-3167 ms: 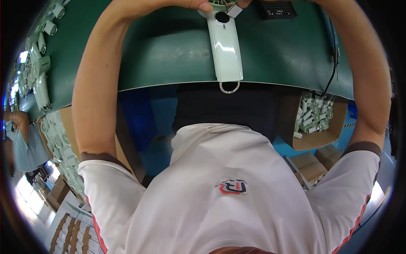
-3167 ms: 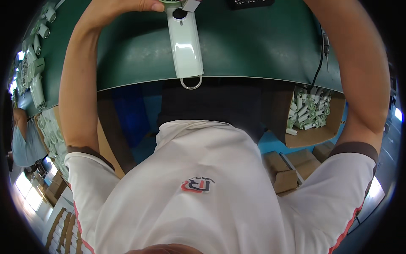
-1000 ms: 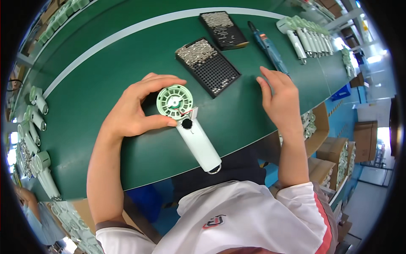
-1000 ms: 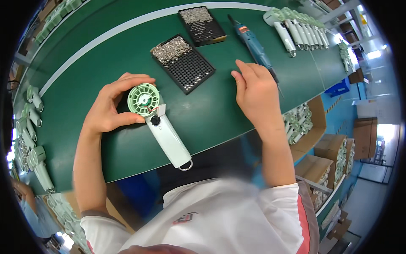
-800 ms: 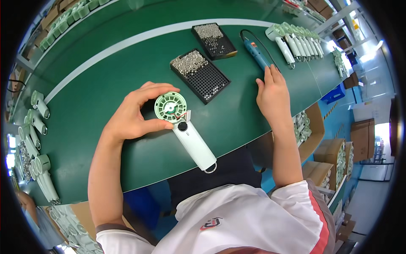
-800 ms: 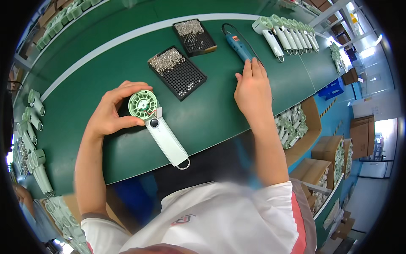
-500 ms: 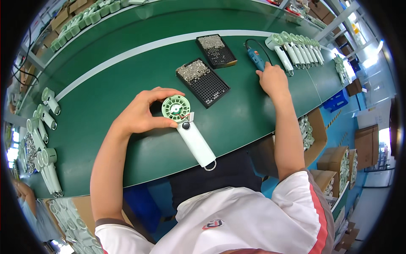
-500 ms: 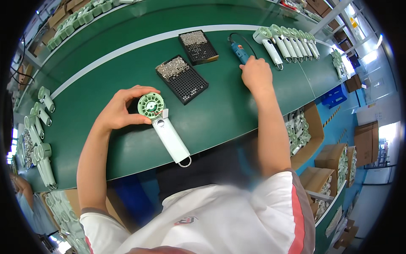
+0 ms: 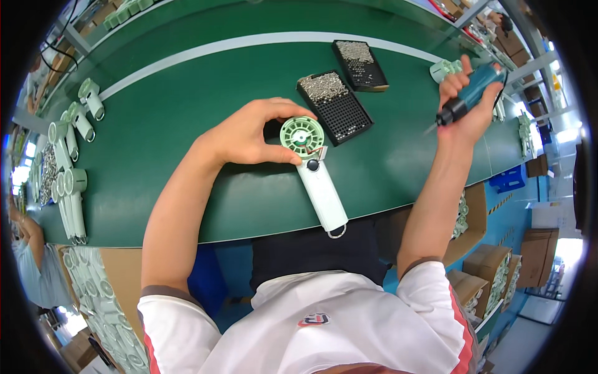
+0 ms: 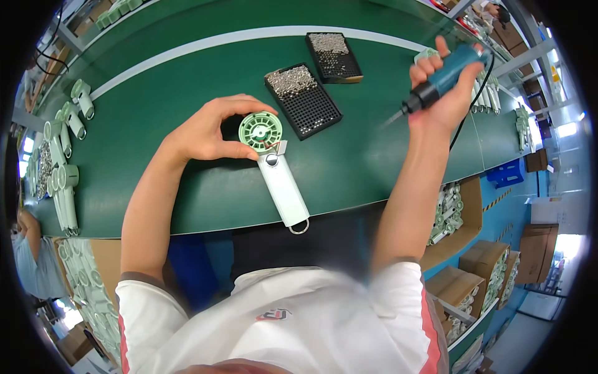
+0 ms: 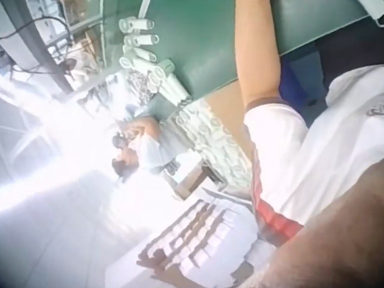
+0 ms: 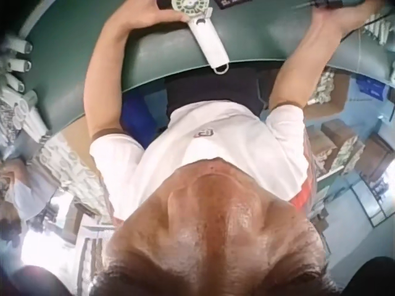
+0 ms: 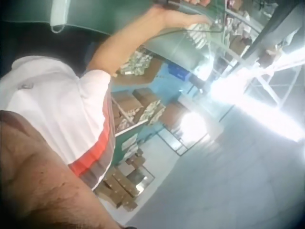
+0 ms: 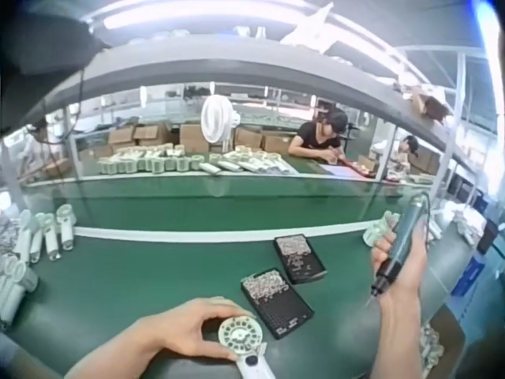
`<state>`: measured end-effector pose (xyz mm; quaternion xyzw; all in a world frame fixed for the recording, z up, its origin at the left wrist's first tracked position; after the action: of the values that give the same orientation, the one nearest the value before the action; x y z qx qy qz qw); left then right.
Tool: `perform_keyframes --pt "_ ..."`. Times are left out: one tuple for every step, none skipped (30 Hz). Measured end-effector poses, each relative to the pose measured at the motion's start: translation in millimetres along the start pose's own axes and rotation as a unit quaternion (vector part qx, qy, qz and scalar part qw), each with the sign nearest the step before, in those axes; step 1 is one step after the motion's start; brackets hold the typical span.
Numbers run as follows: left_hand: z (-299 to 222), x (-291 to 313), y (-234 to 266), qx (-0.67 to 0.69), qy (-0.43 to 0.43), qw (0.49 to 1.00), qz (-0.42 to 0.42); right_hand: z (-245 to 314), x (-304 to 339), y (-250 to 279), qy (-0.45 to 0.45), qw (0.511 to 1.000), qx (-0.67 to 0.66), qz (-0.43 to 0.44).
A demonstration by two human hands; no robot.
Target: Assembling handheld fans on a factory assembly line using an electric screwdriver to secure components.
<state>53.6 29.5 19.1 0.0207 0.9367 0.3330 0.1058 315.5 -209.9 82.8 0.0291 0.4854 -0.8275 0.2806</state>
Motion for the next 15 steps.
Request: perform_keyframes --pt "0.1 2.2 -1.3 -0.005 -0.02 1.0 -0.014 -5.5 -4.2 -17.1 0.01 0.999 -0.008 0.048" --pt "2.8 4.9 -2.9 -0.001 -0.011 1.0 -0.015 -20.6 -1.6 -44.6 0.001 0.999 -0.009 0.044" --pt "3.1 6.3 -2.5 -0.015 -0.011 1.0 -0.018 -34.1 3.3 -81.5 0.06 0.996 0.061 0.024" --pt "0.6 5.5 -1.0 -0.028 -0.017 0.999 -0.019 -35.5 7.5 -100.5 0.123 0.983 0.133 0.005" --pt "-0.1 5.9 -1.2 -0.02 -0.005 1.0 -0.015 -29.7 -0.1 -88.5 0.121 0.983 0.135 0.003" --pt "-1.5 5.4 -3.3 -0.016 -0.004 1.0 -0.013 -27.8 -14.9 -77.1 0.049 0.987 0.116 0.095" --pt "-1.5 5.1 -4.1 0.01 -0.002 0.999 -0.031 -38.1 -16.6 -82.3 -0.028 0.978 0.092 0.186" --pt "-0.9 4.7 -4.1 0.037 -0.001 0.998 -0.048 -41.2 -14.4 -74.8 -0.033 0.978 0.092 0.184" --pt "-0.4 3.9 -4.7 0.041 0.002 0.998 -0.047 -43.8 -8.0 -66.4 -0.043 0.977 0.108 0.181" --pt "-0.5 5.4 -5.2 0.036 0.003 0.998 -0.05 -52.0 1.2 -63.7 -0.057 0.975 0.121 0.179" --pt "-0.6 5.8 -5.8 0.032 0.003 0.998 -0.052 -57.3 7.1 -54.8 -0.038 0.979 0.148 0.137" --pt "1.0 6.8 -5.5 0.037 0.009 0.998 -0.052 -64.0 10.8 -51.5 -0.045 0.979 0.149 0.133" --pt "1.1 7.4 -4.8 0.032 0.001 0.998 -0.051 -63.9 15.5 -47.5 -0.031 0.977 0.173 0.123" --pt "0.5 6.5 -3.9 0.027 -0.009 0.998 -0.047 -63.6 21.5 -46.9 -0.015 0.974 0.199 0.111" --pt "0.3 5.5 -3.1 0.015 -0.015 0.999 -0.04 -62.7 25.9 -53.6 0.015 0.976 0.178 0.121"
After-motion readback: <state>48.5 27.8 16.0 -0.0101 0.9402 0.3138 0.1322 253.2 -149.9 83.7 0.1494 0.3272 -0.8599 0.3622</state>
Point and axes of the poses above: each hand's wrist, its own x-axis away from the middle knuckle, its own y-axis out of the back of the hand, z = x × y, the point moved 6 cm from there along -x, towards the middle knuckle, and after that the axes turned 12 degrees about -x, right-handed, at the moved point
